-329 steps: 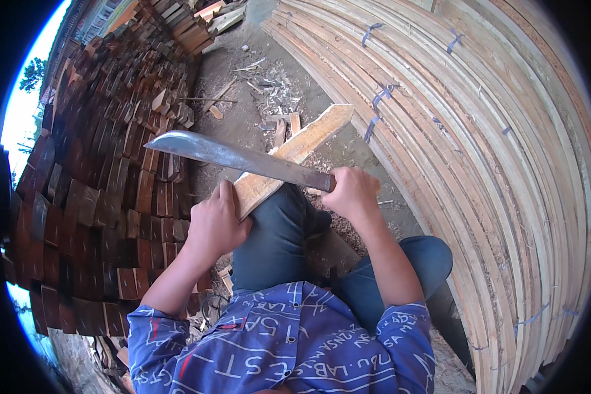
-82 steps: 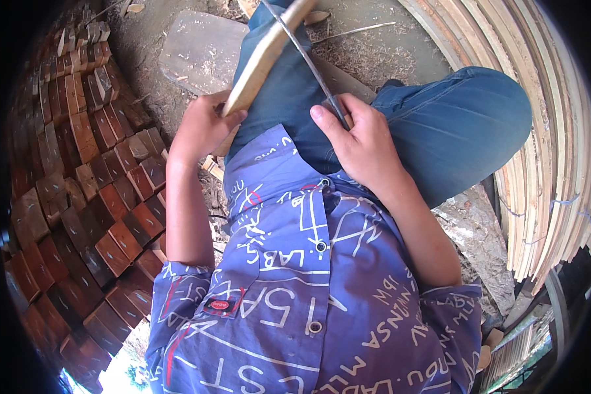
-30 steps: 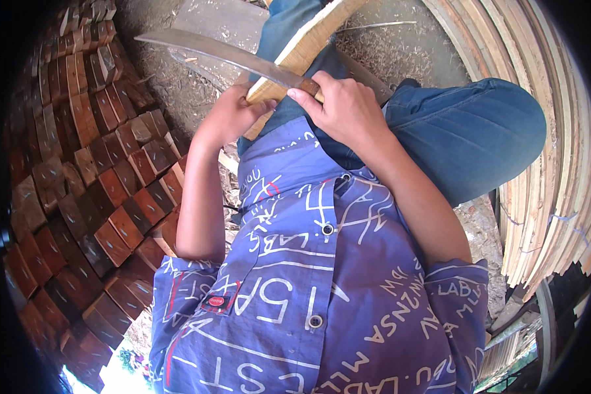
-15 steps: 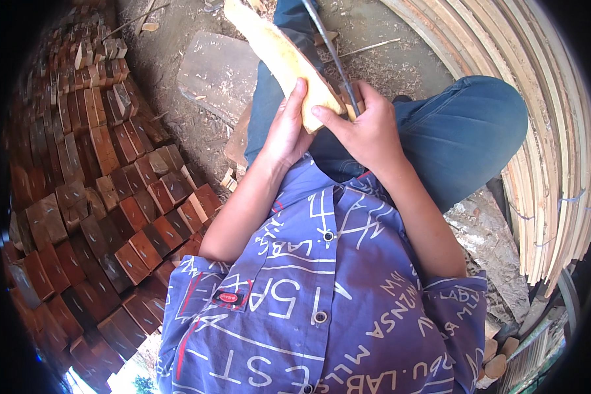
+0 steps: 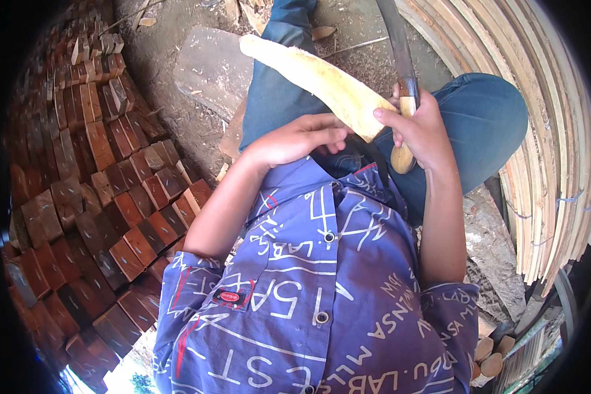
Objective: The person sits cross-legged and uses a large knife to shave and shape a piece of wood held on their lap. They repeatedly scrape the blade along the wood to remove thin shavings and smooth the surface.
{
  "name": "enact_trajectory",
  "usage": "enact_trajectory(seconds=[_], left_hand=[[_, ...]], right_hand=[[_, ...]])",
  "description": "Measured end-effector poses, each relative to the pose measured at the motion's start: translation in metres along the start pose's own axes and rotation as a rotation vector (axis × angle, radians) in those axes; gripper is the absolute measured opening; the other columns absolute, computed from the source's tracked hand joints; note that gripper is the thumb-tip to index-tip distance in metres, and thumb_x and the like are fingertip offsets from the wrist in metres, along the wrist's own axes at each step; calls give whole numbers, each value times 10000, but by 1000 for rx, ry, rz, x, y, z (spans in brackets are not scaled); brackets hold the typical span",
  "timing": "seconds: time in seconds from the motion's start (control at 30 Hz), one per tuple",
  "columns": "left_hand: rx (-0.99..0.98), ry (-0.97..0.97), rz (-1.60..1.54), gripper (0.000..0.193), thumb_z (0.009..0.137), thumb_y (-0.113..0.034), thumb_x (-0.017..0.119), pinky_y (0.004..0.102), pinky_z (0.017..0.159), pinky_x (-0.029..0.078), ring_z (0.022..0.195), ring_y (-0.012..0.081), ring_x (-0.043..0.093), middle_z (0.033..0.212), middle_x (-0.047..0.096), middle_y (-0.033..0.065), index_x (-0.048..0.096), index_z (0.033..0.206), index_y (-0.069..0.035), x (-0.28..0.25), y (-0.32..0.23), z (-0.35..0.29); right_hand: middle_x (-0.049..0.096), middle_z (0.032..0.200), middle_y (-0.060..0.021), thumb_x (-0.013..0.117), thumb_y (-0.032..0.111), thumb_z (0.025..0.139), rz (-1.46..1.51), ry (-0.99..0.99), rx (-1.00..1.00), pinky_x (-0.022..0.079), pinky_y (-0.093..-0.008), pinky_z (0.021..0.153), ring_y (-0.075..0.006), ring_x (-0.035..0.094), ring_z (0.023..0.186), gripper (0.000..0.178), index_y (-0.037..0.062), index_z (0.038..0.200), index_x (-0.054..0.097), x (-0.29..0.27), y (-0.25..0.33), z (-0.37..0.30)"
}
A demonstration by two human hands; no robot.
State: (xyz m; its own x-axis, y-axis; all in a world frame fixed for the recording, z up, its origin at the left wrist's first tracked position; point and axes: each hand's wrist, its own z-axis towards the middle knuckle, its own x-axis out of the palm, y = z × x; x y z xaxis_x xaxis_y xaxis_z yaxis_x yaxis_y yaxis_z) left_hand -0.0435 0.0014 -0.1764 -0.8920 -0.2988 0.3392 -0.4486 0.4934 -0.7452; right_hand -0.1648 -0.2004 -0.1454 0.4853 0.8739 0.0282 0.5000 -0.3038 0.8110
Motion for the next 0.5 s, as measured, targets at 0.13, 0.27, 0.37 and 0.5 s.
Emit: enact_trajectory(seconds=[0.13,0.27,0.37,0.5], left_hand=[[141,-420,784,517,760,-134,683,362,946,453,1049,249,581,1163,592,136,530,1249,-66,-61,-32,-27],[331,-663,1389,642,672,-209,747,443,1077,365,1274,331,458,1277,525,199,524,1265,-101,-116,-16,-7],[378,-413,1537,641,662,-245,756,466,1095,352,1282,328,464,1260,549,167,526,1244,-103,-140,-9,12],[233,-214,1516,526,663,-295,763,437,1052,379,1190,327,532,1159,604,155,555,1087,-61,-142,-27,10]], right_hand=[[567,827,-33,805,75,735,-50,67,14,386,-200,406,-56,518,544,448,28,1071,512,-19,-1,-3],[564,832,-19,812,73,724,-26,147,21,381,-193,416,-47,511,541,453,38,1067,519,-26,6,-2],[561,820,-10,814,72,719,-32,165,48,377,-192,414,-39,503,532,451,45,1063,524,-34,8,1],[555,774,0,797,69,736,32,101,54,369,-188,411,-30,474,492,425,44,1060,524,-39,6,2]])
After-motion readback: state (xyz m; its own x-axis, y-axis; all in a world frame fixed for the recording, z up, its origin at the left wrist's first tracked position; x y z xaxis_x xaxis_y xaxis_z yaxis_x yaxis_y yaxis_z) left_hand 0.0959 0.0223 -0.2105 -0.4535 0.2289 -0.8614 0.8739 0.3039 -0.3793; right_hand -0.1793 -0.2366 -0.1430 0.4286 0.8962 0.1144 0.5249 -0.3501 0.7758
